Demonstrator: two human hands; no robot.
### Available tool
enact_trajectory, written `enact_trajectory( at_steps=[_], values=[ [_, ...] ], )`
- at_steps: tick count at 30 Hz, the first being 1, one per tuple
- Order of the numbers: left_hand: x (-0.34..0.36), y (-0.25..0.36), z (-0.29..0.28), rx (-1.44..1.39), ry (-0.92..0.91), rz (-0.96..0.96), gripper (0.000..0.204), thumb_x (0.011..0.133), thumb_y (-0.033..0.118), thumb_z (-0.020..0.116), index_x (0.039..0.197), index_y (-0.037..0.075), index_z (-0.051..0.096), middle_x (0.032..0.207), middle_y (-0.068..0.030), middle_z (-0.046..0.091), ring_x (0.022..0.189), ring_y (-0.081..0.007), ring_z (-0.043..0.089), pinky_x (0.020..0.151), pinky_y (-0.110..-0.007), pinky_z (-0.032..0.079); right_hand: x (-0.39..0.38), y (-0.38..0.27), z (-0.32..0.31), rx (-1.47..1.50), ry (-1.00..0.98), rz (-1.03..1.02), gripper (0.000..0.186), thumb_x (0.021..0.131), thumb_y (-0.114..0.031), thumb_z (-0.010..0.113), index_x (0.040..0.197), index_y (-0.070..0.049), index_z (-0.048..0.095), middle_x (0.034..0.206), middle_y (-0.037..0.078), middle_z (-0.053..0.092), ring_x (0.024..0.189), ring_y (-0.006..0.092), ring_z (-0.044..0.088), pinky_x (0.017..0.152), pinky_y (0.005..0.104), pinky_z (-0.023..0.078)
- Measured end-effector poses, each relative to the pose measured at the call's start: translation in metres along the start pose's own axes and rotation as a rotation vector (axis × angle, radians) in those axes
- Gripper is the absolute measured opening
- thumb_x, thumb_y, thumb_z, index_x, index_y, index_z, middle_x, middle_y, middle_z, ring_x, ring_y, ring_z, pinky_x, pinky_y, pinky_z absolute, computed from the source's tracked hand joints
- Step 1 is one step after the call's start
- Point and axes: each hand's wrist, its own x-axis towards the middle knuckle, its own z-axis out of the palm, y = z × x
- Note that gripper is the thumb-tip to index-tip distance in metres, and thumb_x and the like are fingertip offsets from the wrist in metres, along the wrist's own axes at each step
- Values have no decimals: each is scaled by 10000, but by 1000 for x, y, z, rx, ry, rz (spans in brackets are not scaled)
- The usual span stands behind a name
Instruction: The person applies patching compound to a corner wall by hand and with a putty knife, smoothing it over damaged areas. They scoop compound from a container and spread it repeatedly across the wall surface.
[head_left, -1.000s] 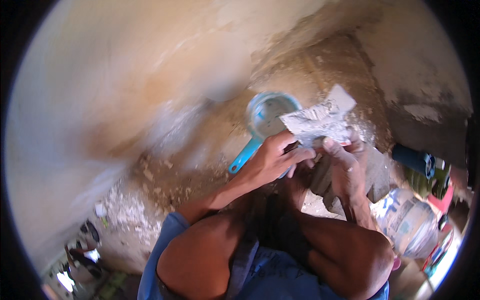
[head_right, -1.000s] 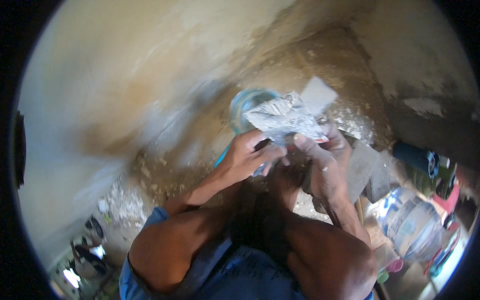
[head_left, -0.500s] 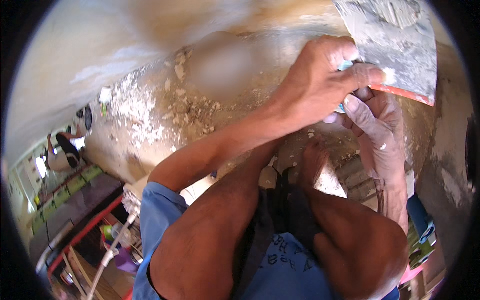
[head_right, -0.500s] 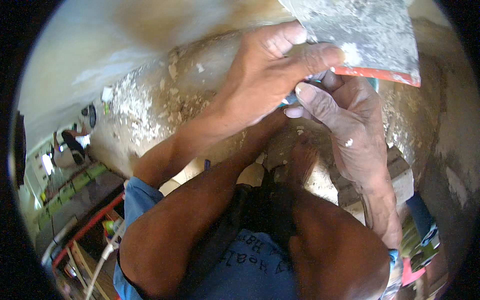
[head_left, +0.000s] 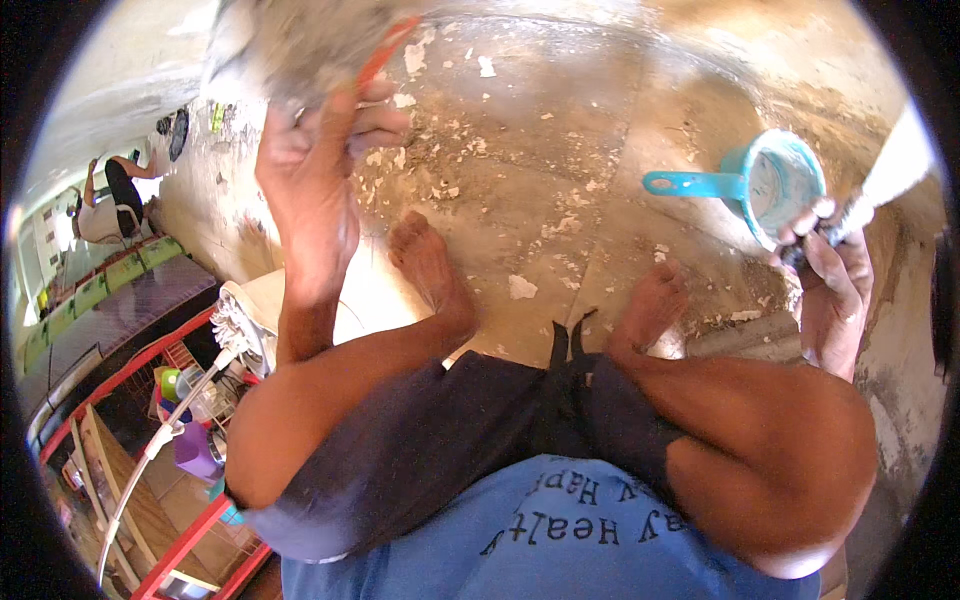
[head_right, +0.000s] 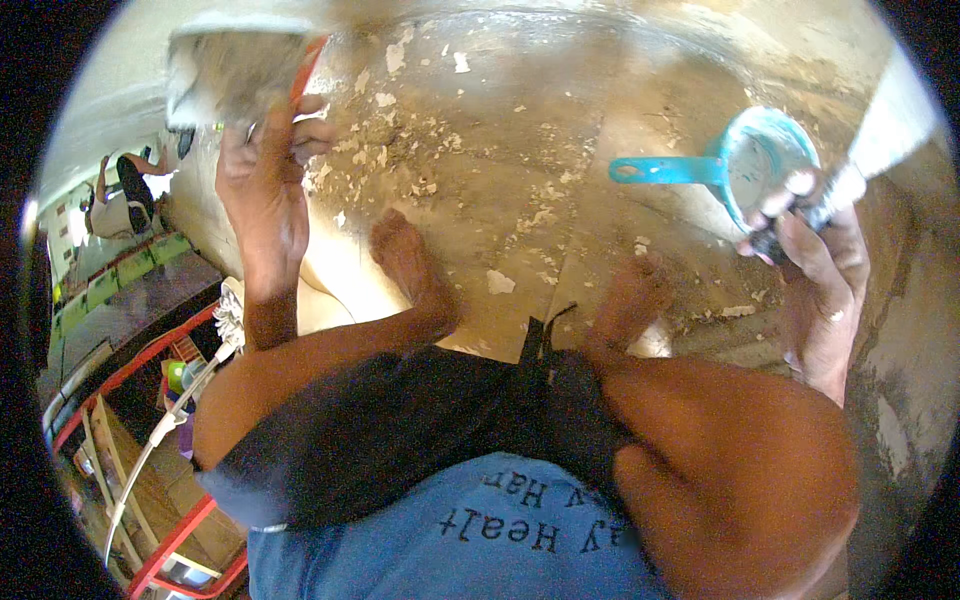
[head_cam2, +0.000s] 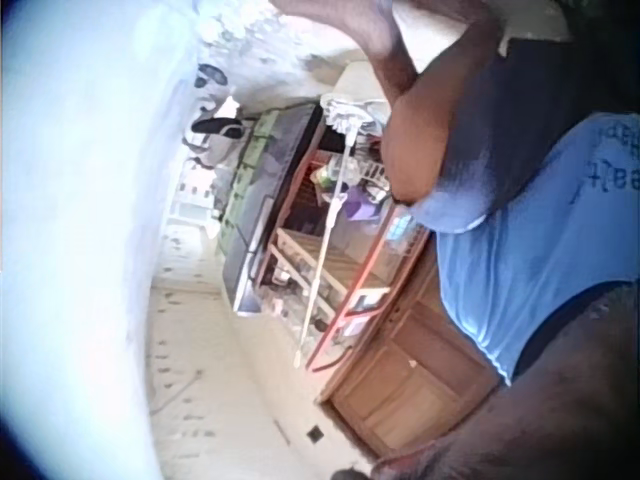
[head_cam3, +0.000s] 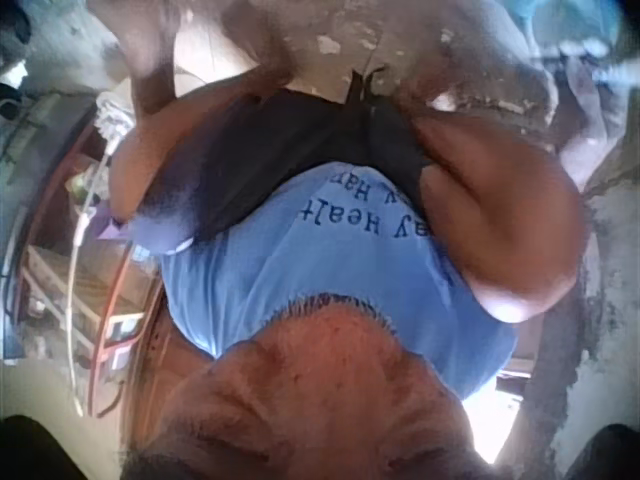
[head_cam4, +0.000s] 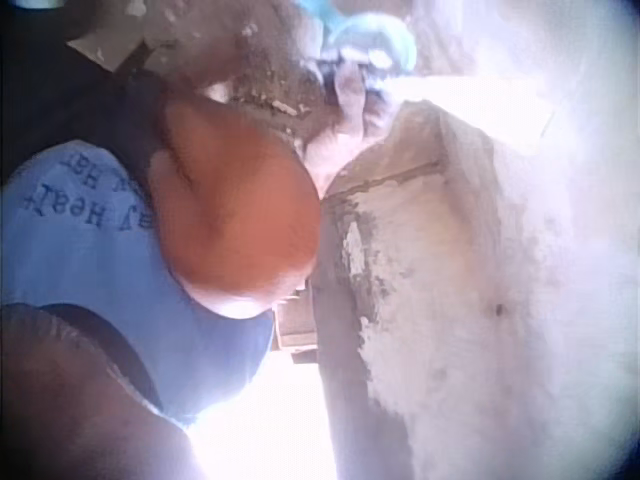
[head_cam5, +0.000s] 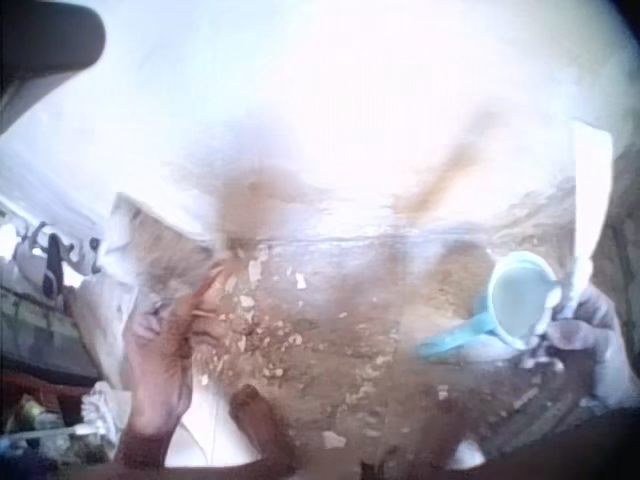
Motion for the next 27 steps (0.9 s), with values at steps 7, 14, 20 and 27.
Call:
enact_trajectory(
  at_steps=[7, 14, 20, 27],
  values=[
    [-32, -33, -97, -58, 322, 104, 96, 967, 81, 594, 1043, 22, 595, 882, -90, 675, 740, -145, 638, 704, -283, 515, 10, 33, 19, 5, -81, 6, 230, 872, -93, 574, 1091, -78, 506, 920, 41, 521, 720, 116, 486, 691, 276, 467],
    [-112, -102, -89, -39, 452, -349, 293, 1012, 248, 546, 1174, 6, 520, 977, -57, 663, 754, -117, 558, 706, -272, 474, 53, 45, 83, -160, -237, 147, 260, 843, -53, 600, 1077, -87, 493, 879, 37, 519, 711, 104, 512, 651, 278, 464],
    [-159, -147, -86, -454, 388, -523, 354, 873, 81, 719, 1174, -6, 554, 1019, -83, 633, 888, -162, 597, 723, -262, 475, 56, 98, 120, -659, -508, -72, 265, 847, -83, 722, 1076, -72, 589, 1026, 46, 625, 904, 140, 598, 798, 307, 506],
    [-87, -150, 15, -639, -224, -757, 527, 851, 88, 738, 1301, -29, 491, 1280, -162, 601, 1072, -210, 625, 843, -309, 529, 37, 122, 165, -71, -203, 125, 354, 796, -180, 783, 1037, -31, 571, 871, 43, 629, 813, 118, 611, 718, 279, 503]
  ],
)
